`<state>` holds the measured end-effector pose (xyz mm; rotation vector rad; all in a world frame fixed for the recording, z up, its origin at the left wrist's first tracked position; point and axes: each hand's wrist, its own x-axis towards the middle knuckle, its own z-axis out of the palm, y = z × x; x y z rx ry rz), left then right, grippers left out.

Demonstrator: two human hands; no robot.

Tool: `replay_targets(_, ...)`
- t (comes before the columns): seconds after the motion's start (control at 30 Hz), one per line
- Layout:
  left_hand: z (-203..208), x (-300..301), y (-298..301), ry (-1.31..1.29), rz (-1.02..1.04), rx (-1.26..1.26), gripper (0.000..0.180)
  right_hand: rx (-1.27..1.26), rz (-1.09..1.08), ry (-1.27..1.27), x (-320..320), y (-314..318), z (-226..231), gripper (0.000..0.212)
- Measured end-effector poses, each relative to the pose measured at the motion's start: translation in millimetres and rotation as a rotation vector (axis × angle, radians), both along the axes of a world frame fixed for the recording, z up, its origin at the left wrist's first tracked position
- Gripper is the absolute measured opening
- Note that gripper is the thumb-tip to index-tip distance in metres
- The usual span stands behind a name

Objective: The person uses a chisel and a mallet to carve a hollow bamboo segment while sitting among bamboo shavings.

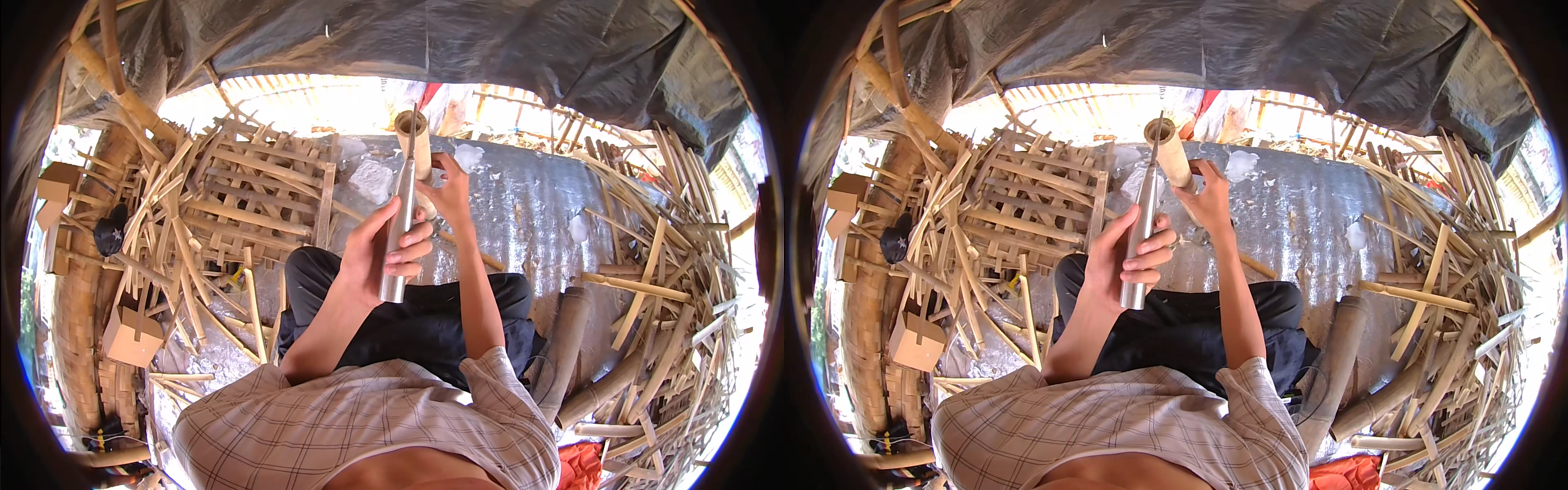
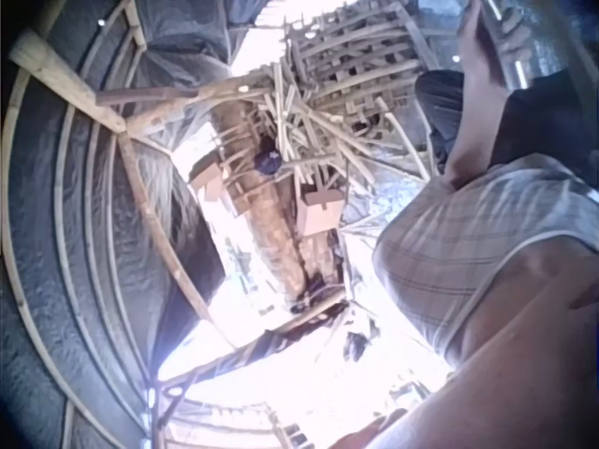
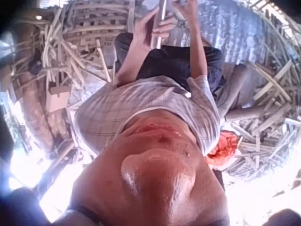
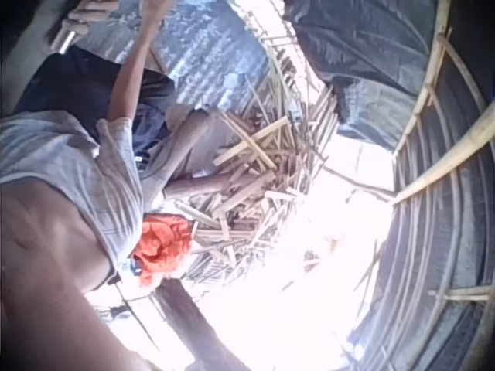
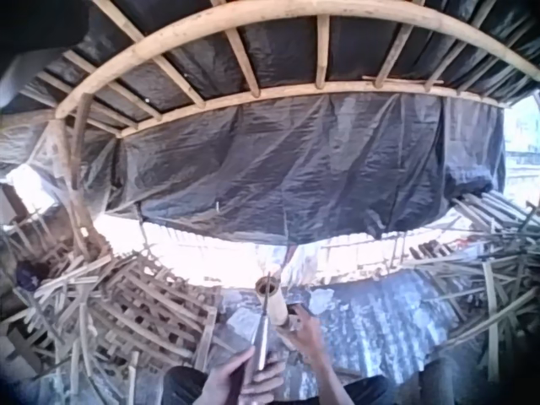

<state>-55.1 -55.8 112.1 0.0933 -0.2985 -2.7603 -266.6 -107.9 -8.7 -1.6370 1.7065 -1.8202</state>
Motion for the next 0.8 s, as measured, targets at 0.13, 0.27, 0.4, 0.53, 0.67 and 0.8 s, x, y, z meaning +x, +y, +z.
replay_targets(0.13, 11, -6, 12, -0.135, 0.101, 0.035, 0.041, 0.005, -0.001, -0.012, 0, 1, -3, 0.046)
replay_targets(0.27, 0, -11, 14, -0.035, 0.109, -0.001, 0.043, 0.049, -0.038, -0.001, -5, 8, 2, 0.046)
replay_targets(0.4, -20, -10, 8, 0.328, -0.128, 0.117, 0.044, -0.008, -0.004, -0.001, -9, 10, 0, 0.046)
replay_targets(0.53, -21, -20, 10, 0.191, -0.095, 0.051, 0.044, 0.046, -0.045, -0.043, -20, 14, -4, 0.046)
replay_targets(0.67, -21, -30, 16, 0.132, -0.091, 0.005, 0.043, 0.057, -0.075, -0.056, -29, 15, -14, 0.047)
replay_targets(0.8, -13, -34, 18, 0.174, -0.148, 0.103, 0.042, 0.053, -0.075, -0.045, -36, 21, -13, 0.044)
